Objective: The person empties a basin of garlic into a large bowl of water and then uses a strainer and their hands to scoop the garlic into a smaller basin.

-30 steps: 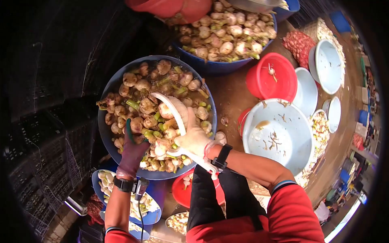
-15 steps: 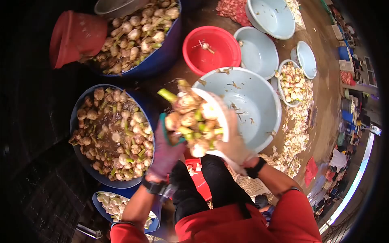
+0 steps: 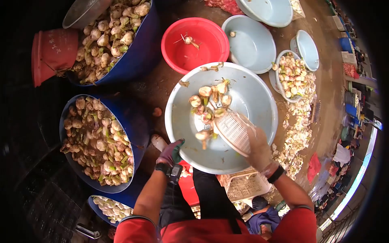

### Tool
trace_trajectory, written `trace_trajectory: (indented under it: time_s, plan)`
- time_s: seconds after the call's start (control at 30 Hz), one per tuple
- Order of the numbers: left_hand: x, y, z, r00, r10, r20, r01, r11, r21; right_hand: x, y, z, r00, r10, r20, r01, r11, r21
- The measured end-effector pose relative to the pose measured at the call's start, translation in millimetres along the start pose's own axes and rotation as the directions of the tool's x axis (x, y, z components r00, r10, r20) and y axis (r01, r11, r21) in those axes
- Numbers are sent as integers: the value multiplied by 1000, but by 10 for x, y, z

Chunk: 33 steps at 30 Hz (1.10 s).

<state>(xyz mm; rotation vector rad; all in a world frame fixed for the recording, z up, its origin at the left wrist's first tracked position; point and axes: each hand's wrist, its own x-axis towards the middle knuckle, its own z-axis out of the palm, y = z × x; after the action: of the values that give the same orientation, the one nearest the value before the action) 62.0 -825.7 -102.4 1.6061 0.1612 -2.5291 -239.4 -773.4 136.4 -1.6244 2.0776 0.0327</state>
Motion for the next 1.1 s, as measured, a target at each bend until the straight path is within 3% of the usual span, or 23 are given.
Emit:
trace_trajectory:
  time_s: [0.03, 0.07, 0.1, 0.13, 0.17, 0.2, 0.23, 0.27, 0.33, 0.4, 0.43, 0.47, 0.53, 0.6, 0.67, 0.73, 0.8, 0.93, 0.97, 1.0, 1.07, 1.1]
  plan:
    - [-59, 10, -18, 863, 435, 255, -495, 635, 593, -37, -2, 45, 999, 33, -13, -33, 999, 39]
    - [-140, -1, -5, 561, 481, 674, -687, -182, 703, -93, 0, 82, 997, 73, -18, -71, 995, 75]
    - [-182, 5, 48, 698, 387, 603, -516, -312, 798, -141, 30, 145, 994, 98, -44, -95, 992, 77]
    - [-269, 26, 199, 697, 381, 608, -523, -309, 794, -166, 45, 164, 993, 106, -43, -103, 992, 71]
    - [-367, 46, 380, 829, 522, 200, -428, 364, 827, -175, 42, 172, 989, 135, -57, -129, 987, 96]
    - [-422, 66, 478, 913, 349, -213, -237, 877, 419, -175, 36, 179, 985, 158, -69, -149, 981, 123]
    - [-412, 87, 405, 883, 461, -84, -409, 846, 343, -178, 47, 194, 986, 151, -72, -142, 982, 122]
    - [-478, 212, 437, 880, 466, -93, -412, 845, 342, -203, 54, 215, 985, 136, -108, -123, 985, 118]
    - [-584, 590, 525, 863, 503, -50, -348, 663, 663, -211, 21, 243, 985, 102, -136, -85, 988, 129]
    - [-665, 993, 763, 861, 508, -25, -343, 618, 708, -110, -7, 239, 990, 67, -123, -52, 991, 120]
    - [-428, 1070, 696, 831, 557, -17, -379, 588, 714, -71, -65, 194, 988, 148, -40, -140, 976, 169]
    - [-223, 1103, 593, 800, 599, -16, -406, 561, 722, -68, -121, 173, 993, 118, -26, -112, 977, 180]
    - [-326, 1326, 658, 812, 584, 7, -440, 604, 664, -58, -172, 146, 974, 109, -197, -84, 988, 128]
    - [-403, 1310, 709, 794, 603, -80, -353, 564, 747, -26, -125, 97, 983, 79, -167, -60, 992, 114]
    - [-535, 1248, 675, 810, 585, -36, -318, 489, 812, 80, -177, -43, 982, 171, -83, -120, 899, 421]
    - [-763, 1121, 634, 849, 525, -50, -329, 602, 727, 93, -181, -85, 971, 187, -148, -143, 954, 264]
    - [-894, 1013, 429, 882, 472, 1, -353, 659, 664, 214, -447, -275, 944, 312, -107, -204, 807, 554]
    - [-1110, 846, -67, 845, 534, 27, -493, 759, 426, 453, -1023, -530, 970, 174, -171, -58, 846, 530]
    - [-1255, 873, -176, 840, 541, -33, -484, 776, 404, 485, -1144, -558, 968, 226, -109, -135, 836, 533]
    - [-1399, 903, -308, 835, 542, -96, -472, 795, 380, 580, -1340, -577, 975, 196, -104, -115, 846, 520]
    - [-1703, 960, -629, 781, 593, -194, -557, 803, 214, 804, -1904, -538, 999, 53, 11, -47, 740, 671]
    - [-1725, 919, -885, 694, 662, -282, -654, 744, 137, 914, -2151, -452, 995, 44, 86, -91, 722, 686]
